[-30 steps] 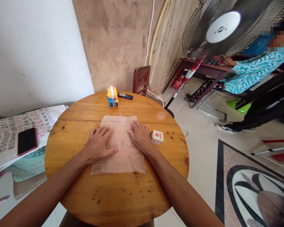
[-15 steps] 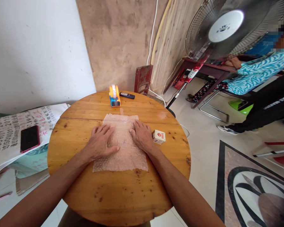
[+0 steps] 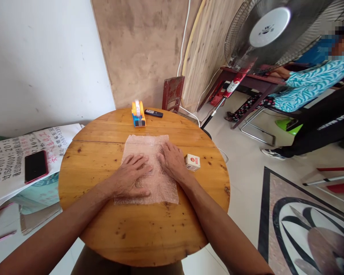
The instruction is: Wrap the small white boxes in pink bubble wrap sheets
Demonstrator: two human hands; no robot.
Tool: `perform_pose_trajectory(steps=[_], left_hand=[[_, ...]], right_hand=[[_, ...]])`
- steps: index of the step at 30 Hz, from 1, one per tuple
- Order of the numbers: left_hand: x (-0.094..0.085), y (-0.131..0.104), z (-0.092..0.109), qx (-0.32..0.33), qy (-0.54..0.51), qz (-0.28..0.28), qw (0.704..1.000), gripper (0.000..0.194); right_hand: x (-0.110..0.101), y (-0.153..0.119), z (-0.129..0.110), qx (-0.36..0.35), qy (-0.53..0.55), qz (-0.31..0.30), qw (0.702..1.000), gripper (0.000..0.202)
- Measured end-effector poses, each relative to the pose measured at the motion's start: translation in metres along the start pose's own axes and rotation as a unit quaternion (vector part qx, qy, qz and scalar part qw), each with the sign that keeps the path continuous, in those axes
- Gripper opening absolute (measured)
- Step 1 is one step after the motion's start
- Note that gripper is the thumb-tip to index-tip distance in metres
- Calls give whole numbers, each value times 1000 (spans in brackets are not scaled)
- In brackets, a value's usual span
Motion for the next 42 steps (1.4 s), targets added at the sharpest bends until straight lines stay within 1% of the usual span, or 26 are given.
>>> perform_pose_trajectory(steps=[2, 5, 8, 10, 12, 15, 16, 18, 20, 22, 23, 26, 27, 29, 31, 32, 33, 34, 35, 38, 39, 40, 42], left_hand=[[0, 0, 0, -3, 1, -1, 1000, 84], [0, 0, -1, -4, 3, -1, 1000, 83], [-1, 0, -1, -3, 5, -2, 1000, 83], [-3, 0, 0, 0, 4, 0, 1000, 81], [-5, 0, 1, -7, -1, -6, 1000, 78], [-5, -1, 2, -28, -13, -39, 999, 77], [-5, -1, 2, -34, -16, -47, 998, 77], [-6, -1, 2, -43, -19, -53, 997, 80], [-9, 0, 2, -48, -25, -46, 997, 82], [-13, 1, 3, -48, -39, -38, 997, 79], [-15, 2, 3, -48, -47, -34, 997, 74], [-19, 3, 4, -57, -59, -29, 996, 62], [-20, 4, 4, -63, -58, -27, 996, 61], [-20, 4, 4, -74, -56, -25, 995, 60], [-17, 4, 4, -71, -61, -23, 995, 55], [-16, 4, 3, -63, -64, -17, 996, 52], [-15, 4, 2, -55, -68, -7, 996, 51], [-14, 4, 1, -47, -73, 6, 996, 55], [-13, 4, -1, -42, -79, 20, 996, 65], [-11, 4, -9, -40, -107, 40, 993, 101], [-11, 4, -10, -35, -121, 44, 991, 108], [-13, 4, -11, -24, -136, 53, 989, 109], [-17, 3, -13, -3, -167, 85, 982, 99]], right_hand=[[-12, -2, -3, -6, 4, -4, 1000, 41], [-39, -9, 0, -12, 31, -14, 999, 39], [-66, -23, 14, -15, 48, -26, 998, 40], [-76, -34, 27, -14, 41, -43, 998, 43], [-79, -44, 43, -8, 30, -48, 998, 49], [-71, -53, 68, 41, 23, -37, 998, 62], [-67, -55, 75, 59, 28, -30, 997, 62], [-61, -59, 86, 89, 55, -15, 994, 54], [-61, -66, 88, 113, 107, -7, 988, 46], [-65, -75, 81, 118, 188, -23, 975, 42], [-68, -80, 71, 106, 238, -45, 965, 41], [-72, -92, 25, 16, 361, -144, 921, 34], [-70, -95, 8, -12, 384, -185, 904, 34], [-63, -94, -23, -71, 407, -247, 877, 37], [-55, -83, -45, -120, 407, -280, 861, 35], [-50, -75, -52, -140, 408, -287, 856, 31], [-47, -66, -56, -154, 414, -283, 852, 27], [-45, -56, -57, -160, 428, -272, 847, 25], [-42, -45, -55, -155, 444, -265, 842, 25], [-31, -21, -40, -100, 491, -246, 829, 28], [-27, -15, -34, -83, 501, -237, 828, 29], [-22, -10, -29, -69, 508, -227, 828, 30], [-11, -4, -21, -52, 509, -197, 836, 32]])
Point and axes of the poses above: each hand's wrist, its own y-axis towards the middle knuckle, its own x-axis out of the palm, z = x × y, the point moved 5 cm from there along y, towards the middle knuckle, and after that the axes turned 11 degrees about y, right-handed, at the moved point
